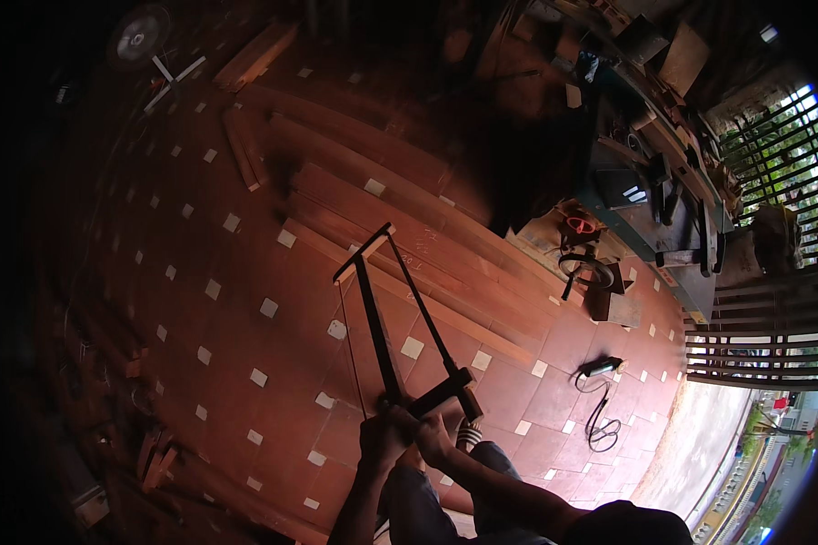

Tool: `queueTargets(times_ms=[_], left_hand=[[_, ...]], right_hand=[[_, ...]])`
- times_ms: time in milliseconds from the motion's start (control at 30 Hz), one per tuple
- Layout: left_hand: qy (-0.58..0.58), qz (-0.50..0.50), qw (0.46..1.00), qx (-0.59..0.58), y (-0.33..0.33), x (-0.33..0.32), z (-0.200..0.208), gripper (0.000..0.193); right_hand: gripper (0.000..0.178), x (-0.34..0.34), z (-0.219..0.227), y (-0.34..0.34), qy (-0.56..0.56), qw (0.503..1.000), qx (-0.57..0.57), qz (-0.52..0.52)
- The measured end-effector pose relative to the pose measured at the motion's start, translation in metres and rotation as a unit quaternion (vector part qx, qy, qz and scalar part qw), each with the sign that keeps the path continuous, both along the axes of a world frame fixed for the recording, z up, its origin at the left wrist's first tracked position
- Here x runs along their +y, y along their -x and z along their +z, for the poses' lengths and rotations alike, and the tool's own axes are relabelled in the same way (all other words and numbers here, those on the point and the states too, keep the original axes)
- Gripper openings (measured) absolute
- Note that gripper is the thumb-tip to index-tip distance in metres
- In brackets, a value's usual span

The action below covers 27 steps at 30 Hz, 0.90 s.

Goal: The person sits on the floor and uses a hand saw to cut a long wooden plank into smaller pieces. After finishing the cuts, the person stands, walks to a workbench, picks up a pair of scissors, and cuts a piece of cardboard.

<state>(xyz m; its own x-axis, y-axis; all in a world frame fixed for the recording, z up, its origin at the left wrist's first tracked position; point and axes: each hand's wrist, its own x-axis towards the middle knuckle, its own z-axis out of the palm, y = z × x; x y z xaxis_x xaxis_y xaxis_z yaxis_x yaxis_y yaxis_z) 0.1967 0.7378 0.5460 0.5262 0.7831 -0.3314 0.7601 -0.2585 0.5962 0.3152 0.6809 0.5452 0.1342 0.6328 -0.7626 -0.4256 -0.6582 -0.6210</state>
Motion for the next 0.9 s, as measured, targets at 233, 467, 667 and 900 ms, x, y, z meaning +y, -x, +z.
queueTargets(times_ms=[233,467,667,900], left_hand=[[-0.019,-0.135,0.983,-0.119,-0.049,0.158,0.051,0.054],[-0.016,0.103,0.990,-0.095,0.030,0.218,0.014,0.065],[0.034,0.167,0.979,-0.111,0.046,0.293,0.006,0.058],[0.004,0.036,0.973,-0.228,-0.089,0.474,0.082,0.071]], right_hand=[[0.051,0.121,0.013,-0.054,-0.117,0.976,0.018,-0.183],[0.036,0.219,0.012,-0.141,-0.122,0.972,-0.113,-0.163],[0.037,0.320,0.024,-0.176,-0.057,0.981,-0.165,-0.083],[0.033,0.500,0.051,-0.150,-0.076,0.975,0.019,-0.209]])
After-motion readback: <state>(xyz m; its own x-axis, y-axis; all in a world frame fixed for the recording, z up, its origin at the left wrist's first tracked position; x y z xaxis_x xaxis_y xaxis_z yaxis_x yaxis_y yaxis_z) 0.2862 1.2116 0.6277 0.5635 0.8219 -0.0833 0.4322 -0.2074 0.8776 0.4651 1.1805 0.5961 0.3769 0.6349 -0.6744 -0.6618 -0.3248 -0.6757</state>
